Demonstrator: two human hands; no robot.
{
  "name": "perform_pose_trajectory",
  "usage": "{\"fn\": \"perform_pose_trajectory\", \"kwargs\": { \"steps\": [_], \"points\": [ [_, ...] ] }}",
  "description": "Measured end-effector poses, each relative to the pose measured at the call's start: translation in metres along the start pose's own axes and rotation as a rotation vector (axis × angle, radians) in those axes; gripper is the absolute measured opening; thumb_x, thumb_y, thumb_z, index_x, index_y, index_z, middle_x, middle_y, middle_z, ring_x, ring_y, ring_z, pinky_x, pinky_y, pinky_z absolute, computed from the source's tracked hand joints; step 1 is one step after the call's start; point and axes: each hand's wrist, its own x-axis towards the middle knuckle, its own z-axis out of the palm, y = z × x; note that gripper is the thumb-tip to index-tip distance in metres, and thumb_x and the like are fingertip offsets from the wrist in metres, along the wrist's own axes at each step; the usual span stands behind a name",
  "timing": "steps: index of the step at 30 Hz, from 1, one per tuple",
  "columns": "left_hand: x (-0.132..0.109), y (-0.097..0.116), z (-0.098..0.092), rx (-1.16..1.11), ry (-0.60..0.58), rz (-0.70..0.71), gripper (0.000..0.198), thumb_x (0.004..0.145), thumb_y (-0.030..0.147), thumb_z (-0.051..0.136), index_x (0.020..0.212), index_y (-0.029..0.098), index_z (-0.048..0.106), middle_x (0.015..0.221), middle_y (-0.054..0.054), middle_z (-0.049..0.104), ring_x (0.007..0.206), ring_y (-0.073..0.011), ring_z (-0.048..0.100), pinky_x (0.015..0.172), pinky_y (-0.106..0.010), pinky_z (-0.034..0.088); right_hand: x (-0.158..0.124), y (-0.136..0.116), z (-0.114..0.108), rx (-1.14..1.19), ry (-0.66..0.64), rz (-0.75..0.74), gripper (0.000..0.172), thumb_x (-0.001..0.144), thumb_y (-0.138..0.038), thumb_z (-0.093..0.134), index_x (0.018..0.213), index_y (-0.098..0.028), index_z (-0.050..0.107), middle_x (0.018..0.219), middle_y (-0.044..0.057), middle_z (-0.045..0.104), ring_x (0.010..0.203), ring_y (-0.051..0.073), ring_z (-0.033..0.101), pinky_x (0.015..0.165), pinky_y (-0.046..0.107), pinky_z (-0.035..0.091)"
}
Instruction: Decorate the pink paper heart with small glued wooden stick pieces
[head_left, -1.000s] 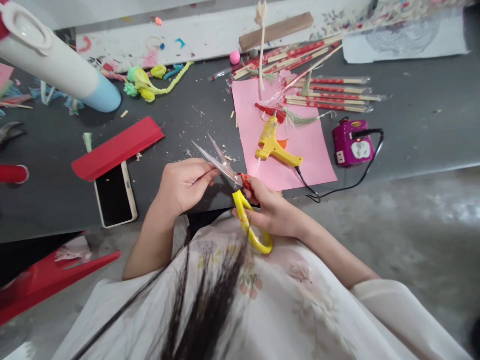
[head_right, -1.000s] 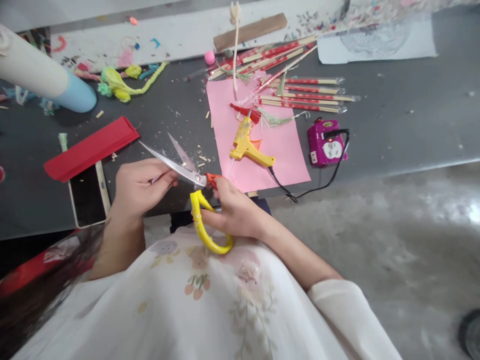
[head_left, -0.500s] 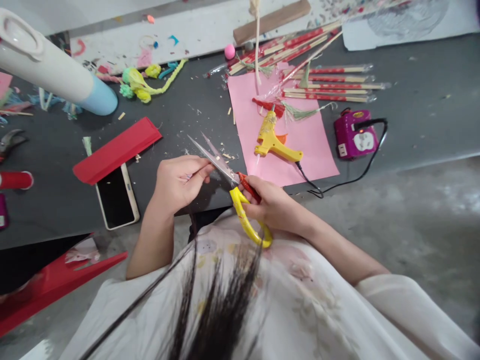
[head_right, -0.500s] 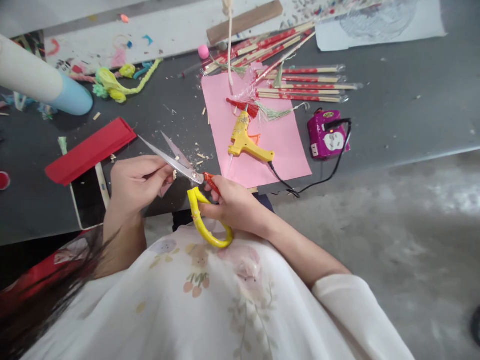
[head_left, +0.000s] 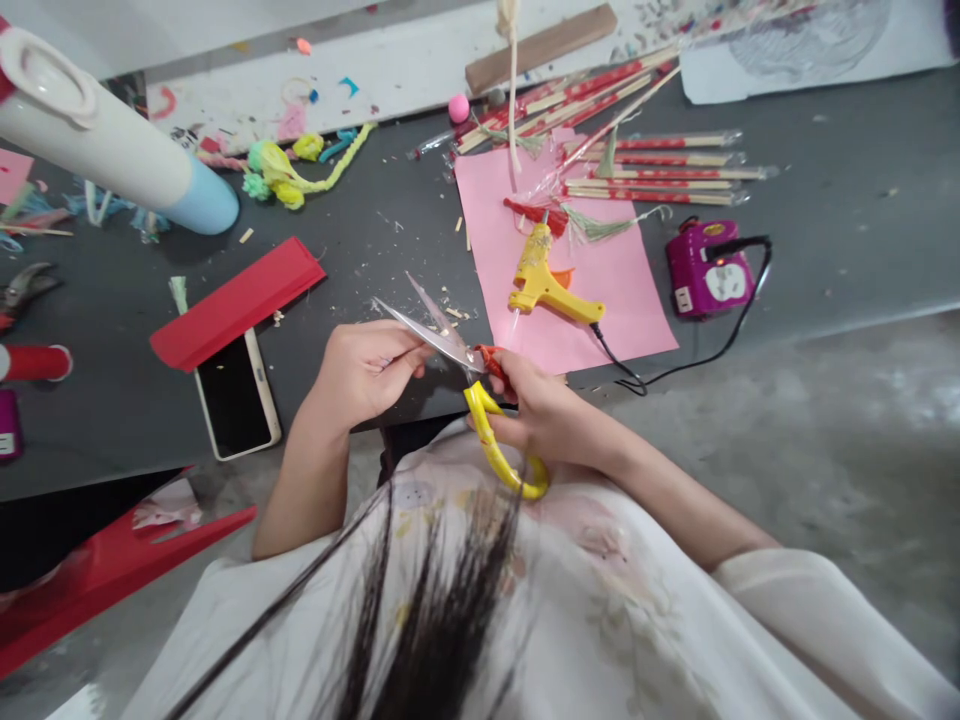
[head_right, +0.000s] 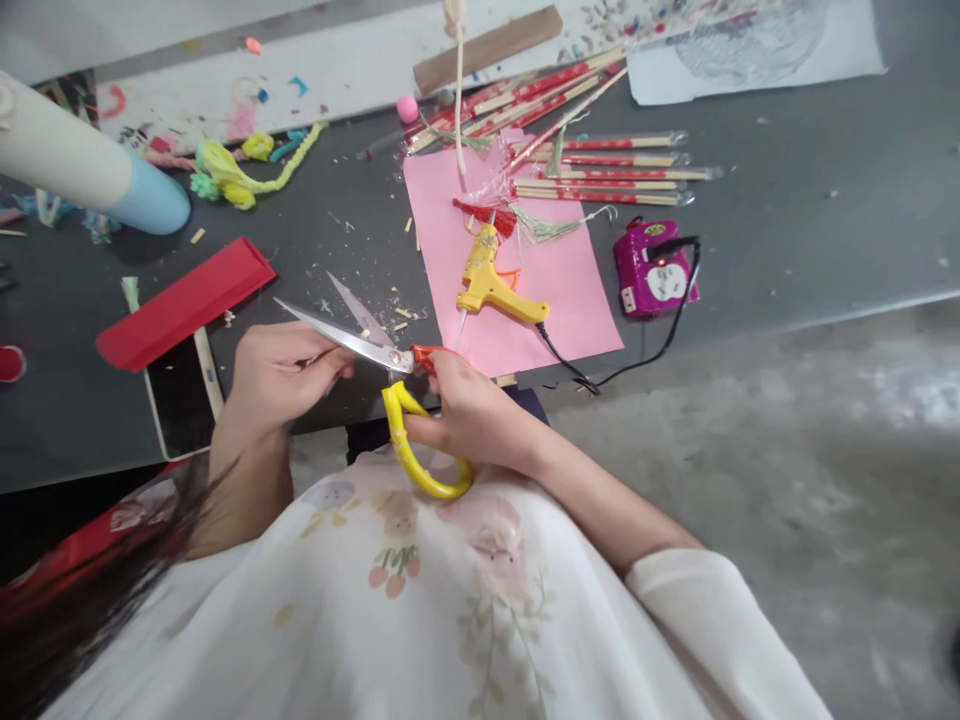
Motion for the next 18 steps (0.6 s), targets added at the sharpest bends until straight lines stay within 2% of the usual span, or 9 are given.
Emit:
{"fn": "perform_pose_trajectory", "kwargs": {
  "steps": [5,9,13,18],
  "points": [
    [-0.001,0.0,0.0,0.045,0.003,0.045,0.028,0.082,0.022,0.06,0.055,0.017,0.066,0.054,0.002,0.064,0.048,-0.0076,0.055,0.05,-0.018,0.04,-0.002,0.001,-0.002,0.003,0.004,-0.069,0.042,0.074,-0.037,0.068,0.104,-0.018,0.046,0.095,0.006,0.053,0.087,0.019,0.053,0.078,0.034,0.048],
    [-0.002,0.0,-0.001,0.015,-0.013,0.038,0.028,0.082,0.02,0.059,0.055,0.017,0.065,0.056,0.002,0.065,0.049,-0.0075,0.056,0.049,-0.018,0.04,-0.002,0.001,-0.006,0.056,-0.034,-0.036,0.048,0.071,-0.039,0.067,0.108,-0.018,0.046,0.094,0.004,0.051,0.082,0.017,0.049,0.077,0.033,0.046],
    [-0.002,-0.002,0.0,-0.023,-0.023,0.075,0.028,0.083,0.018,0.059,0.056,0.017,0.064,0.055,0.002,0.064,0.047,-0.0066,0.056,0.046,-0.017,0.038,-0.001,0.001,-0.01,0.071,-0.067,0.044,0.041,0.069,-0.042,0.07,0.096,-0.021,0.048,0.087,-0.001,0.05,0.073,0.013,0.043,0.069,0.029,0.042],
    [-0.001,-0.006,0.002,-0.055,0.016,0.163,0.029,0.084,0.018,0.062,0.055,0.017,0.063,0.053,0.003,0.063,0.046,-0.0051,0.055,0.046,-0.015,0.038,0.0,-0.001,-0.011,0.092,-0.058,0.073,0.038,0.067,-0.044,0.071,0.084,-0.021,0.046,0.079,-0.004,0.047,0.067,0.01,0.038,0.06,0.026,0.035]
  ]
}}
